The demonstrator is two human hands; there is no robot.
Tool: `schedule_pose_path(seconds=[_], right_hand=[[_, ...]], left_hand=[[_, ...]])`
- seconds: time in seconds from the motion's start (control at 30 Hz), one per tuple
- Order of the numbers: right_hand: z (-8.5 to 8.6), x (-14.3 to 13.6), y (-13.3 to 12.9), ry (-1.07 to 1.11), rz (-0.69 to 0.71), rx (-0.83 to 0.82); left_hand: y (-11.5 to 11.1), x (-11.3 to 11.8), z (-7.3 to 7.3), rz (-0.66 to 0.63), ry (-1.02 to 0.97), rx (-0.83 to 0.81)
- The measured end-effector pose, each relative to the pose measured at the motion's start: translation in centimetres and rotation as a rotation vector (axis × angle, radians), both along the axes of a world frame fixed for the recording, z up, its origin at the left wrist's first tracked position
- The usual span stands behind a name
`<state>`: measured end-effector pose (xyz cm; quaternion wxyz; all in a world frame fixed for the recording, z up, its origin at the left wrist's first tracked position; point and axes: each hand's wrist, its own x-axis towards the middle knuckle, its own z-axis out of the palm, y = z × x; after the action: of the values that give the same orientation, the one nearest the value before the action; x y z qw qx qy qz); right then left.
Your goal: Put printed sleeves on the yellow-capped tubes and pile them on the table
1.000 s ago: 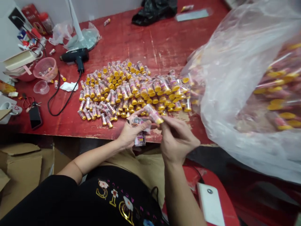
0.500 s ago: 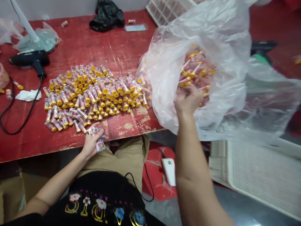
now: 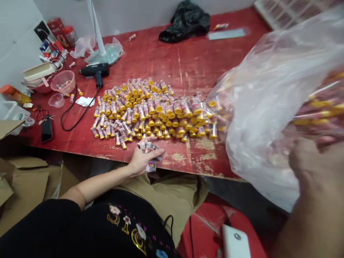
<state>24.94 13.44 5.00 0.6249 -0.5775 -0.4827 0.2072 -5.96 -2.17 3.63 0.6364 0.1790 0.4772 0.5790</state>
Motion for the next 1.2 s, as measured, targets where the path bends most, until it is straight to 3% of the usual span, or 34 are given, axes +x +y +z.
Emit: schedule_pose_path(seconds=[0.07, 0.2, 0.27, 0.37, 0.5, 0.67, 0.8, 1.03, 1.2], right_hand=[[-1.2, -2.7, -4.5, 0.039, 0.109, -0.081], [-3.1, -11.0, -13.0, 0.072, 0.434, -0.231], [-3.7, -14.1, -15.2, 0.179, 0.469, -0.243], [-4.2, -16.3, -16.3, 0.343, 0.398, -0.246], [-4.6, -17.4, -16.4, 0.346, 0.277, -0.239], [-3.5, -16.5, -17.0, 0.404, 0.414, -0.204], [-2.4, -14.7, -18.4, 0.042, 0.423, -0.163], [-1.2, -13.7, -19.2, -0.431, 0.39, 0.13], [0.0, -13.5, -20.0, -0.562, 0.342, 0.199]], left_hand=[[0.3, 0.7, 0.1, -0.042, 0.018, 0.017], [0.2, 1.6, 0.2, -0.122, 0.022, 0.043], [-0.1, 1.6, 0.2, -0.114, 0.0, 0.036], [-0.6, 1.4, 0.3, -0.018, -0.034, 0.03], [-0.9, 1.4, 0.4, 0.121, 0.015, 0.088], [-0.5, 0.9, 0.1, 0.177, 0.076, 0.114], [-0.3, 0.2, -0.1, 0.133, 0.015, 0.075], [0.1, 0.0, 0.0, 0.063, -0.036, 0.038], [-0.1, 0.1, 1.1, -0.07, -0.019, 0.059]])
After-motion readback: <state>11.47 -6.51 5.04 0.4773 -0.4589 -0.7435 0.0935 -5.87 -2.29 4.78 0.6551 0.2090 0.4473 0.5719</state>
